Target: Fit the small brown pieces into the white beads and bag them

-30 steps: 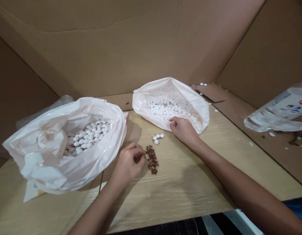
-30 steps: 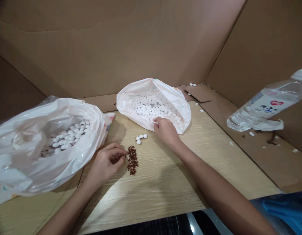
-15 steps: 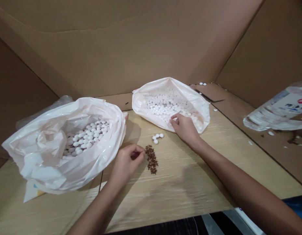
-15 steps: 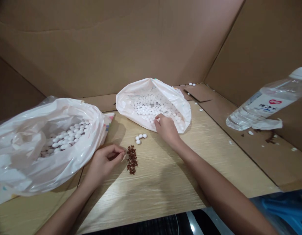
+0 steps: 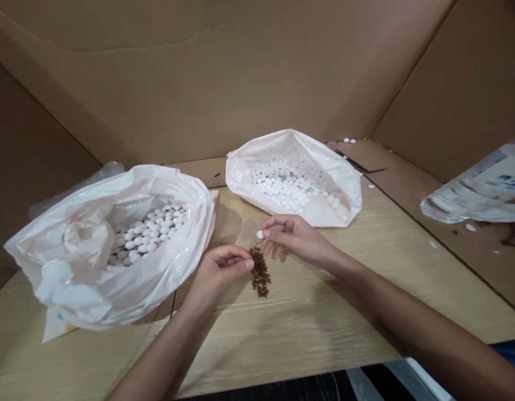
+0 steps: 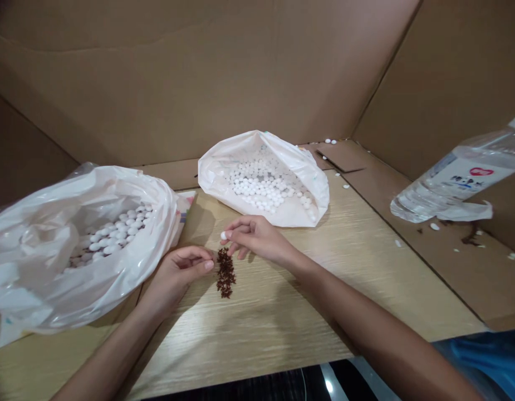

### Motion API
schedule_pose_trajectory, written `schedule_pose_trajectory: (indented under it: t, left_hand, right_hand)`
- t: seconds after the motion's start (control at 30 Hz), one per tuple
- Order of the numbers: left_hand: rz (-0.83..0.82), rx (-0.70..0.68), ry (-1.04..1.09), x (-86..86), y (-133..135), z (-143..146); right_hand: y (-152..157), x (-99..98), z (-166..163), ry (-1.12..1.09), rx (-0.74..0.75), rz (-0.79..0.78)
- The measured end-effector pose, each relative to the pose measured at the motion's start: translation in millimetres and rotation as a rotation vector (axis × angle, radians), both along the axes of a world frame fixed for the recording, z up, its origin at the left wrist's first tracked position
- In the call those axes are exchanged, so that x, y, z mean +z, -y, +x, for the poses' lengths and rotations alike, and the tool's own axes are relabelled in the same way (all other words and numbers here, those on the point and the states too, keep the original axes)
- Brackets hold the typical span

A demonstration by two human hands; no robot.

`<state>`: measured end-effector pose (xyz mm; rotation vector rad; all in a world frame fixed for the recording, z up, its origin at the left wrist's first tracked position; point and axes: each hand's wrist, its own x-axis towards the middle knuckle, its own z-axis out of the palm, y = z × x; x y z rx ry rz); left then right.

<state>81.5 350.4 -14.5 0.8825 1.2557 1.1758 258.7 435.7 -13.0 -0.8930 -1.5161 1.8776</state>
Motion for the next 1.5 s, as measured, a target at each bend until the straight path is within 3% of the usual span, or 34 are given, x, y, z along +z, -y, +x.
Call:
schedule_pose_trajectory:
  t: [0.33, 1.0, 1.5]
  left_hand:
    - [0.035, 0.012, 0.075, -5.9, -1.0, -2.9]
    - [0.023, -0.009, 0.096, 1.7, -1.1, 1.5]
    - [0.027, -0.024, 0.081, -3.3, -1.0, 0.7]
  right_hand:
    - [7.6, -3.2, -2.5, -0.009, 0.186, -0.016]
    - [9.4, -5.8, -1.5, -0.102, 0.245, 0.011]
    - [13.6, -7.4, -2.6, -0.096, 0.263, 0.066]
